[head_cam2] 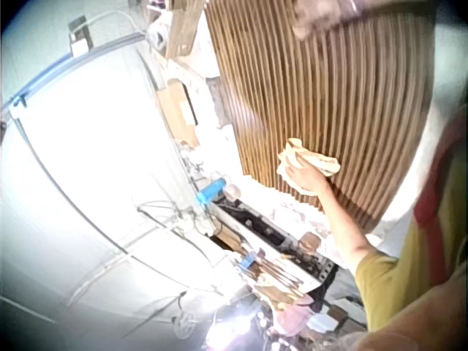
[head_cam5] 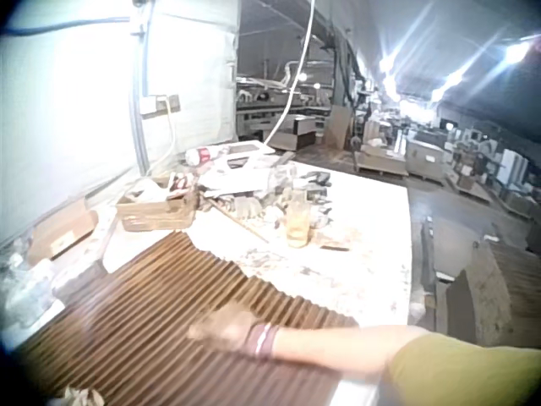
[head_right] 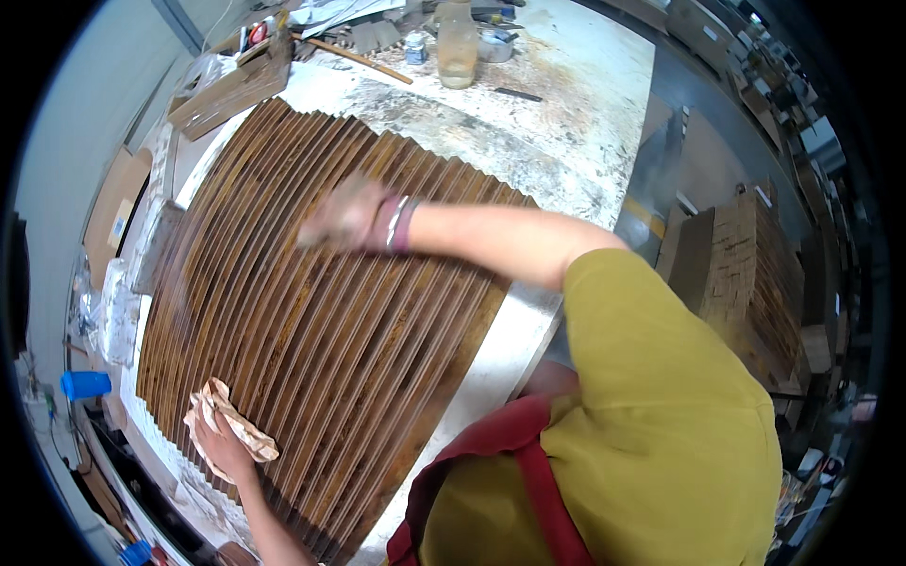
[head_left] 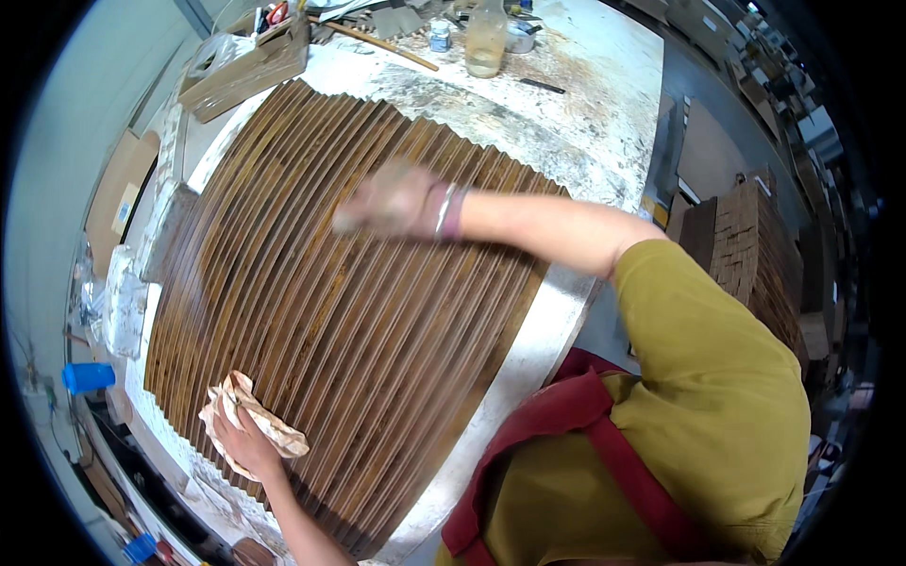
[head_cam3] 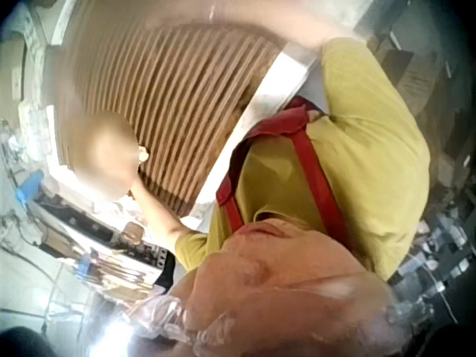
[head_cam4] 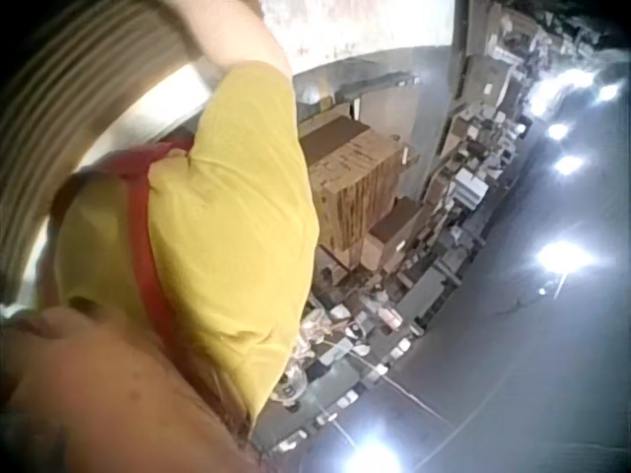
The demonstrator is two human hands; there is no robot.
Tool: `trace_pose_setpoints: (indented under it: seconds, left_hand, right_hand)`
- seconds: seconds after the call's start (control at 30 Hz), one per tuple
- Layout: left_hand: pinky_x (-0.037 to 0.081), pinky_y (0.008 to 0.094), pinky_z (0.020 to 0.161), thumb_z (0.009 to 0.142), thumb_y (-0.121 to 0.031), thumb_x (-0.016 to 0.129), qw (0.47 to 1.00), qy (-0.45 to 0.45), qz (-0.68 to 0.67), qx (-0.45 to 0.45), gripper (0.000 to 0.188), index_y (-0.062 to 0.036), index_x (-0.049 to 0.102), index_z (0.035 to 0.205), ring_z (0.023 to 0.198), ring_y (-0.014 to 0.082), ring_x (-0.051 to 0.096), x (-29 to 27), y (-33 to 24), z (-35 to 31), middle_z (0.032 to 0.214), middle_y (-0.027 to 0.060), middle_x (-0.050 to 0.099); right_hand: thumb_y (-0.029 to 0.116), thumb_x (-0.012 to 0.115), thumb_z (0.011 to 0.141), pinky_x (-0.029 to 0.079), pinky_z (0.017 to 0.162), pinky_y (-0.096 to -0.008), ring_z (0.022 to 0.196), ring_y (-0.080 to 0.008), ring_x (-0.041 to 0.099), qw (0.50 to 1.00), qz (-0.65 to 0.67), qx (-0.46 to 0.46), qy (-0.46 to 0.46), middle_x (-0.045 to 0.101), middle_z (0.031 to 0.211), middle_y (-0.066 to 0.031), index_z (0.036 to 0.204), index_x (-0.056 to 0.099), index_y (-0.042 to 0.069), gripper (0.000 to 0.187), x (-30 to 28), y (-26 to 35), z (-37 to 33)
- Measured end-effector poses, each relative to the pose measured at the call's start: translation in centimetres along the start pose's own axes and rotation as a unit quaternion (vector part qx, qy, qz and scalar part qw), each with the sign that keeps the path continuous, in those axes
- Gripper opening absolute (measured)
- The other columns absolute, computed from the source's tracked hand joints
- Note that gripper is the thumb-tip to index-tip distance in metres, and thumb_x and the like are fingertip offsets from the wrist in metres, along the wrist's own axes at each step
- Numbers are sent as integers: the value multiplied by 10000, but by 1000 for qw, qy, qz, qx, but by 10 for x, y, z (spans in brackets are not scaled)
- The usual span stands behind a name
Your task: The person applies a liquid finish to a panel of wood slats using a cloth and then rubs the surface with a small wooden block.
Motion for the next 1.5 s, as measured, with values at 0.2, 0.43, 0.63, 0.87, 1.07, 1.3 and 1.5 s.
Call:
trace_pose_setpoints:
  seconds: [0.2, 0.43, 0.63, 0.87, 1.07, 1.3, 1.5]
  left_hand:
    - [342, 513, 1053, 1009, -293, 443, 1000, 2, 6, -5, 446, -32, 492, 1366, 1250, 455, 438, 9, -2, 4, 1329, 284, 485]
    - [360, 509, 1046, 1006, -315, 458, 1000, 15, 1, -4, 475, 7, 491, 1354, 1253, 452, 440, 6, 1, 4, 1335, 290, 475]
    - [369, 518, 1029, 1013, -344, 449, 1000, 11, 5, -8, 472, -29, 491, 1362, 1244, 455, 445, 0, -2, 3, 1329, 284, 479]
    - [386, 530, 994, 1016, -340, 442, 1000, -11, 21, -12, 432, -83, 503, 1358, 1230, 440, 462, -2, -9, -1, 1323, 263, 489]
    - [397, 554, 953, 1003, -310, 473, 1000, -12, 7, -7, 414, -83, 509, 1347, 1209, 455, 461, -3, -16, 1, 1289, 276, 503]
    - [370, 507, 1016, 963, -229, 535, 999, 39, 11, 0, 382, -45, 558, 1297, 1192, 426, 476, -7, -5, 15, 1304, 246, 517]
    - [320, 500, 1090, 992, -332, 482, 998, 35, 50, -2, 451, -70, 520, 1356, 1341, 428, 370, 11, 16, 47, 1400, 236, 462]
  right_hand:
    - [387, 522, 983, 520, 562, -308, 634, -146, 605, 977, 7, 188, -104, 669, 787, -18, 928, 678, 156, 284, -67, -152, -29]
    - [503, 422, 984, 486, 531, -309, 604, -149, 558, 979, -85, 169, -76, 636, 737, -32, 912, 655, 193, 394, -58, -157, -28]
    - [655, 424, 914, 353, 376, -228, 428, -94, 393, 984, -84, -14, -155, 413, 515, 39, 717, 590, 211, 513, -59, -62, -1]
    - [467, 416, 1007, 482, 475, -269, 572, -136, 559, 998, -64, 28, 4, 578, 681, -40, 949, 651, 199, 361, -37, -36, 1]
    - [535, 348, 1013, 371, 368, -256, 420, -98, 432, 993, -67, 83, -41, 460, 529, -18, 937, 674, 102, 547, -32, -88, -11]
    - [547, 335, 1009, 349, 351, -236, 411, -103, 439, 978, 200, -46, 41, 428, 495, 36, 735, 607, 150, 554, 2, 137, 46]
    - [464, 457, 975, 296, 1133, -485, 1195, -279, 557, 972, 101, -193, 86, 525, 1411, -80, 1294, 593, 242, 412, 84, 218, 74]
Point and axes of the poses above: each hand's wrist, its own z-axis towards the middle knuckle, its own x-axis out of the palm, y = z × x, the point moved 7 cm from there along z, towards the middle knuckle
